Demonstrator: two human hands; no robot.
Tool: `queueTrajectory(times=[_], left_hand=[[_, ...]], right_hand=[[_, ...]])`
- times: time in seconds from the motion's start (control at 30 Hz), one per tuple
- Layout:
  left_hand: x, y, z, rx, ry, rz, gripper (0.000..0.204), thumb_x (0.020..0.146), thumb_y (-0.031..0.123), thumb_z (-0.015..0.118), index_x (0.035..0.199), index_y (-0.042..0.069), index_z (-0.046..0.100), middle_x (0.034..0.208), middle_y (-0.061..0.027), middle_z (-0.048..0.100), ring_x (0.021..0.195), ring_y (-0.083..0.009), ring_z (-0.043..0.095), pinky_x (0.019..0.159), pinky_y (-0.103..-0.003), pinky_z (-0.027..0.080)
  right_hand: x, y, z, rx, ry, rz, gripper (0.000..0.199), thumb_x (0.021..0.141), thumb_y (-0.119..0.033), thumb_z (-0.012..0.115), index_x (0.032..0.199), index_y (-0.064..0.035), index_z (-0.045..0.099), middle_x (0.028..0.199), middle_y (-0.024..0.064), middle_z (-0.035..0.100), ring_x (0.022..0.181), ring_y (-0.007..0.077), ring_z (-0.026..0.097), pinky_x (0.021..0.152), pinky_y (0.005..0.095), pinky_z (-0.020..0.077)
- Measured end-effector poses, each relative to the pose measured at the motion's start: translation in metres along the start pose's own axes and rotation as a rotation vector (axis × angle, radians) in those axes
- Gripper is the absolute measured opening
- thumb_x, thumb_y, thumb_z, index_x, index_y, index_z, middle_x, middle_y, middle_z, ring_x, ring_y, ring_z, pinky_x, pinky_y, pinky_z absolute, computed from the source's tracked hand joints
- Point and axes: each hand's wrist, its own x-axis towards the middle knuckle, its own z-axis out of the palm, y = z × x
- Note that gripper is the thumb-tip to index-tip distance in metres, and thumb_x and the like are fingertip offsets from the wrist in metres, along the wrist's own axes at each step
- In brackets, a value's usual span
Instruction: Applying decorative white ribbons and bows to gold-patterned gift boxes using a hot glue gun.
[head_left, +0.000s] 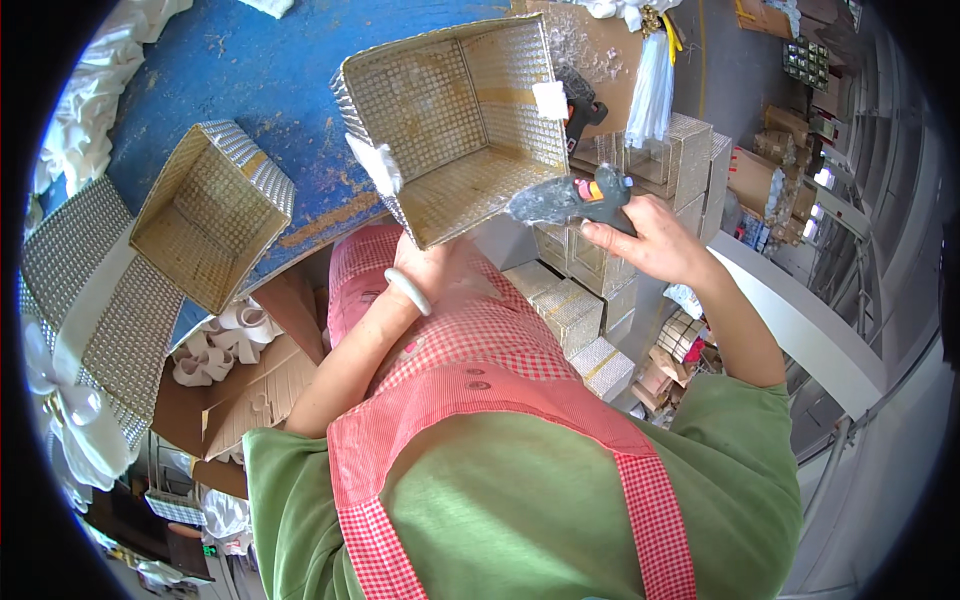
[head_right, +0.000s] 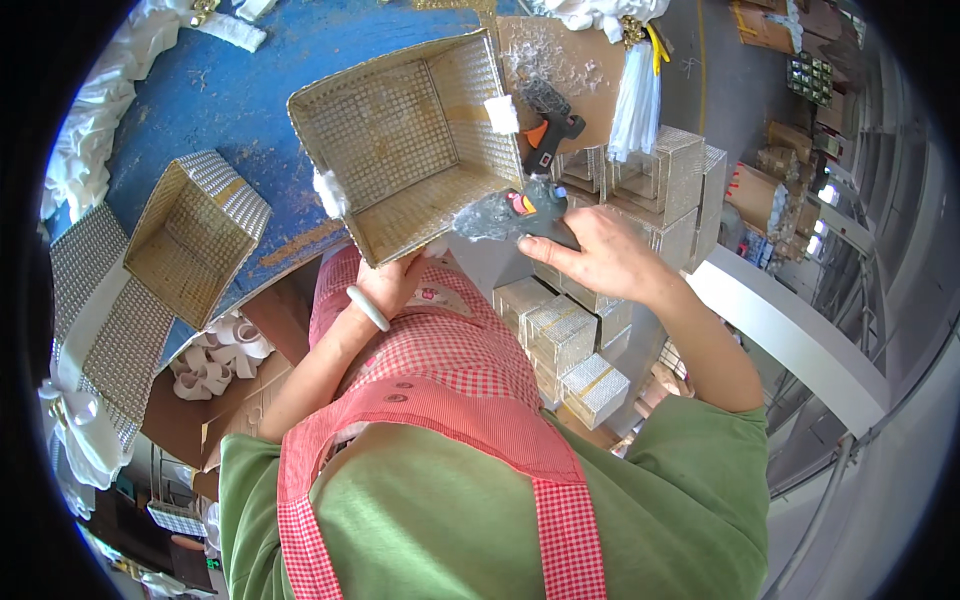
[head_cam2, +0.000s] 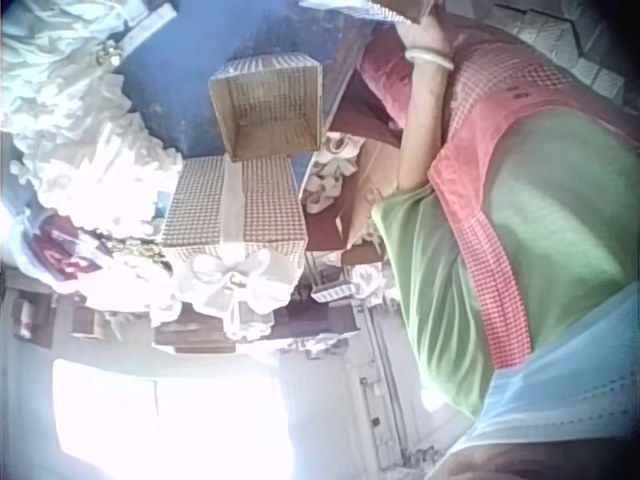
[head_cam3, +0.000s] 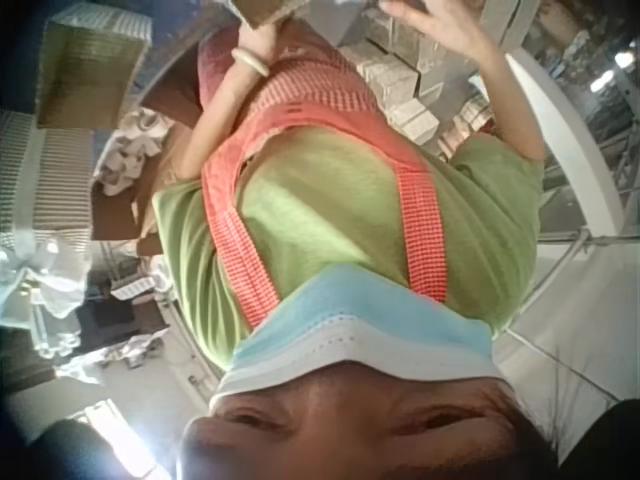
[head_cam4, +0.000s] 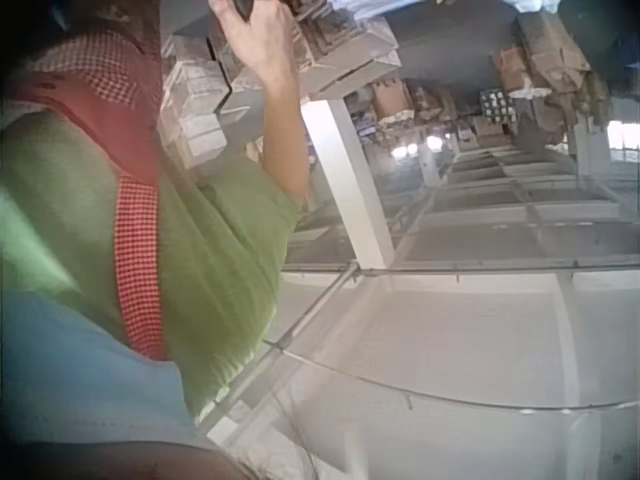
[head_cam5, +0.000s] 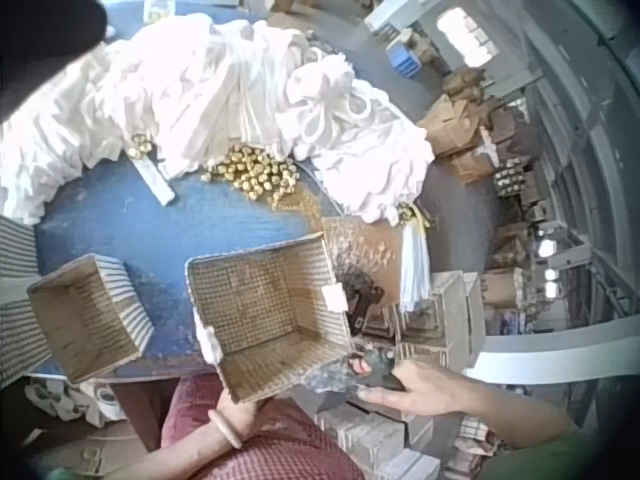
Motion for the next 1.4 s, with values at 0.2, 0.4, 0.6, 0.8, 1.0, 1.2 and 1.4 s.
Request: queueTrajectory(times=[0.2, 0.4, 0.6, 0.8, 1.0, 1.2, 1.4], left_hand=[[-0.002, -0.002, 0.005, 0.329, -0.039, 0.095, 0.029, 0.075, 0.010, 0.062, 0.104, 0.009, 0.061, 0.099, -0.0156, 0.060, 0.092, -0.0342, 0.058, 0.078, -0.039, 0.048], [0.005, 0.008, 0.019, 0.349, 0.052, 0.010, 0.020, 0.074, 0.009, 0.062, 0.093, 0.006, 0.065, 0.093, -0.0161, 0.061, 0.087, -0.0346, 0.059, 0.076, -0.042, 0.047], [-0.002, 0.019, 0.024, 0.420, 0.160, -0.094, 0.018, 0.076, 0.010, 0.063, 0.093, 0.005, 0.066, 0.087, -0.0165, 0.063, 0.081, -0.0330, 0.061, 0.073, -0.037, 0.047], [-0.033, 0.028, 0.046, 0.235, 0.346, -0.352, 0.014, 0.077, 0.009, 0.064, 0.082, -0.003, 0.059, 0.061, -0.0188, 0.050, 0.055, -0.0098, 0.048, 0.051, -0.030, 0.040], [-0.051, 0.051, 0.075, -0.124, 0.431, -0.483, 0.018, 0.081, 0.009, 0.064, 0.072, -0.002, 0.054, 0.060, 0.0065, 0.040, 0.059, -0.0027, 0.035, 0.049, -0.022, 0.031], [-0.050, 0.098, 0.080, -0.443, 0.482, -0.410, 0.021, 0.088, 0.005, 0.057, 0.107, -0.002, 0.060, 0.092, 0.0004, 0.063, 0.084, -0.0044, 0.055, 0.073, -0.019, 0.045], [-0.044, 0.119, 0.083, -0.410, 0.421, -0.312, 0.024, 0.088, 0.004, 0.055, 0.111, -0.001, 0.058, 0.092, -0.0024, 0.063, 0.084, -0.0061, 0.057, 0.074, -0.021, 0.048]], right_hand=[[-0.001, 0.023, 0.001, 0.141, 0.064, -0.025, 0.036, 0.085, -0.039, 0.057, 0.096, -0.0042, 0.057, 0.070, 0.0136, 0.058, 0.066, 0.0264, 0.057, 0.062, 0.0374, 0.0443], [-0.010, 0.039, 0.005, -0.143, 0.148, -0.301, 0.038, 0.084, -0.040, 0.058, 0.103, -0.0074, 0.060, 0.077, 0.0173, 0.059, 0.074, 0.0357, 0.057, 0.066, 0.0409, 0.0443], [-0.010, 0.117, 0.007, 0.629, 0.034, -0.414, 0.034, 0.088, -0.036, 0.055, 0.096, -0.0030, 0.058, 0.084, 0.0079, 0.064, 0.070, 0.0182, 0.061, 0.068, 0.0329, 0.0467], [0.077, 0.276, 0.000, 1.224, 0.339, -0.106, 0.037, 0.092, -0.042, 0.046, 0.105, -0.0081, 0.054, 0.103, 0.0127, 0.063, 0.065, 0.0092, 0.057, 0.066, 0.0246, 0.0482], [0.180, 0.372, -0.019, 1.543, 0.316, 0.075, 0.038, 0.085, -0.042, 0.058, 0.106, -0.0107, 0.052, 0.100, 0.0127, 0.063, 0.060, 0.0131, 0.054, 0.060, 0.0297, 0.0524], [0.167, 0.373, -0.044, 0.136, 0.767, 0.080, 0.039, 0.084, -0.039, 0.059, 0.093, -0.0021, 0.066, 0.072, 0.0062, 0.065, 0.069, 0.0133, 0.063, 0.059, 0.0238, 0.0475], [0.035, 0.132, 0.015, 0.650, 0.122, -0.675, 0.013, 0.087, -0.012, 0.057, 0.096, -0.0043, 0.064, 0.086, 0.0045, 0.064, 0.072, 0.0082, 0.058, 0.067, 0.0233, 0.0489]])
